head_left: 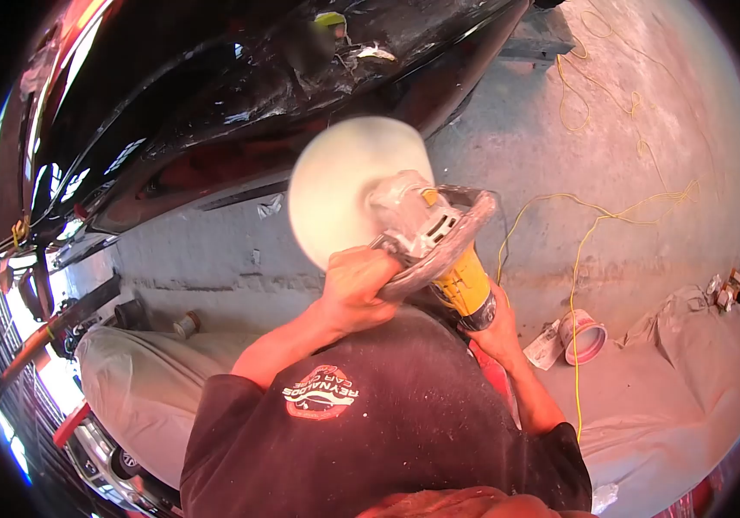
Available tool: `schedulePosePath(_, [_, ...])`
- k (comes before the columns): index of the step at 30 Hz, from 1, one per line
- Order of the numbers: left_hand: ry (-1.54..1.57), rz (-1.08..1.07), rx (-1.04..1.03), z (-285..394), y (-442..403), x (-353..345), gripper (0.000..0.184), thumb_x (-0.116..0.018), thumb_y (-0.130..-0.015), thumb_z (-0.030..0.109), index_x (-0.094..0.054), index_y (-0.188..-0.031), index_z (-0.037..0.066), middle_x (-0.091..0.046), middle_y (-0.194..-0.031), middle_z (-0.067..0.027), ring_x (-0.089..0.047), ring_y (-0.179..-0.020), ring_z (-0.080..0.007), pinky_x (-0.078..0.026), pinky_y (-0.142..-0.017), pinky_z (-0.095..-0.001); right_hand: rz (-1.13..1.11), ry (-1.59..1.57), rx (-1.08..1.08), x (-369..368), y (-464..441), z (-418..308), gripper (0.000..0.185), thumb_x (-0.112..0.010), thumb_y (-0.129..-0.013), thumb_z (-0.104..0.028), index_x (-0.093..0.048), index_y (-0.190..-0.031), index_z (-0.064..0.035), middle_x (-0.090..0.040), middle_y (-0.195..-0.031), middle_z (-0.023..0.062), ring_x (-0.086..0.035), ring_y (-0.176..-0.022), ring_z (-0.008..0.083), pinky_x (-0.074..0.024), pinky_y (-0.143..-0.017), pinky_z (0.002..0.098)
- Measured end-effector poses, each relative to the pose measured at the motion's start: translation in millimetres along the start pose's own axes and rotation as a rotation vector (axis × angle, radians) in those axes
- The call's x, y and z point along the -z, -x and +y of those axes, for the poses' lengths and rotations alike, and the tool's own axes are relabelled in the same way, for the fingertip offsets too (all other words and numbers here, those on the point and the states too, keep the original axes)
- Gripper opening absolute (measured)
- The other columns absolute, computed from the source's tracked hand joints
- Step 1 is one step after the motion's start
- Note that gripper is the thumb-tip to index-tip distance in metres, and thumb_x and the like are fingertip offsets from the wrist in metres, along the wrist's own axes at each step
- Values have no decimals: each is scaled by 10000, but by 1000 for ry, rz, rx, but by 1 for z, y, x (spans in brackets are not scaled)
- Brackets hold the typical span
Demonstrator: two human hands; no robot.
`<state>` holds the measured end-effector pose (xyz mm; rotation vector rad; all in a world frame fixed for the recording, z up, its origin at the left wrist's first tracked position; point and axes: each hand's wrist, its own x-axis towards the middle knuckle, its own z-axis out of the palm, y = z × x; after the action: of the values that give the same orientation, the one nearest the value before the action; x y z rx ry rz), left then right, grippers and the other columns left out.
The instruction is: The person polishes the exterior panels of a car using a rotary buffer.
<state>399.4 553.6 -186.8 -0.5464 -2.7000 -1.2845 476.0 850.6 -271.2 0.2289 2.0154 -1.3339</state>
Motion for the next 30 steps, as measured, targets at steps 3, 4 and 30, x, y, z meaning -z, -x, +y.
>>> schedulePosePath(3, [-31,-50,-12,-3,-39,-24,228,-754,-608,42,-588,-764,58,-557,-644,-98,-584,-567,-320,-446,-516,-430,118,-66,39,-5,-2,30,1001,-921,-638,-110,-416,-1503,-93,-669,-1290,170,-652,-1202,285,-492,-1042,408])
schedulePosePath(4, [-40,-71,-21,-6,-55,-36,248,-737,-603,58,-545,-760,65,-564,-663,-105,-594,-590,-333,-464,-534,-446,150,-77,53,1,-7,35,995,-920,-626,-91,-425,-1488,-84,-673,-1260,160,-654,-1176,277,-498,-1030,405])
schedulePosePath(30, [186,-160,-166,-38,-15,59,241,-835,-650,50,-613,-744,52,-560,-614,-67,-580,-513,-247,-415,-481,-365,327,-68,-137,-80,55,-75,924,-875,-606,-8,-503,-1451,-50,-639,-1363,154,-605,-1280,271,-458,-1077,390])
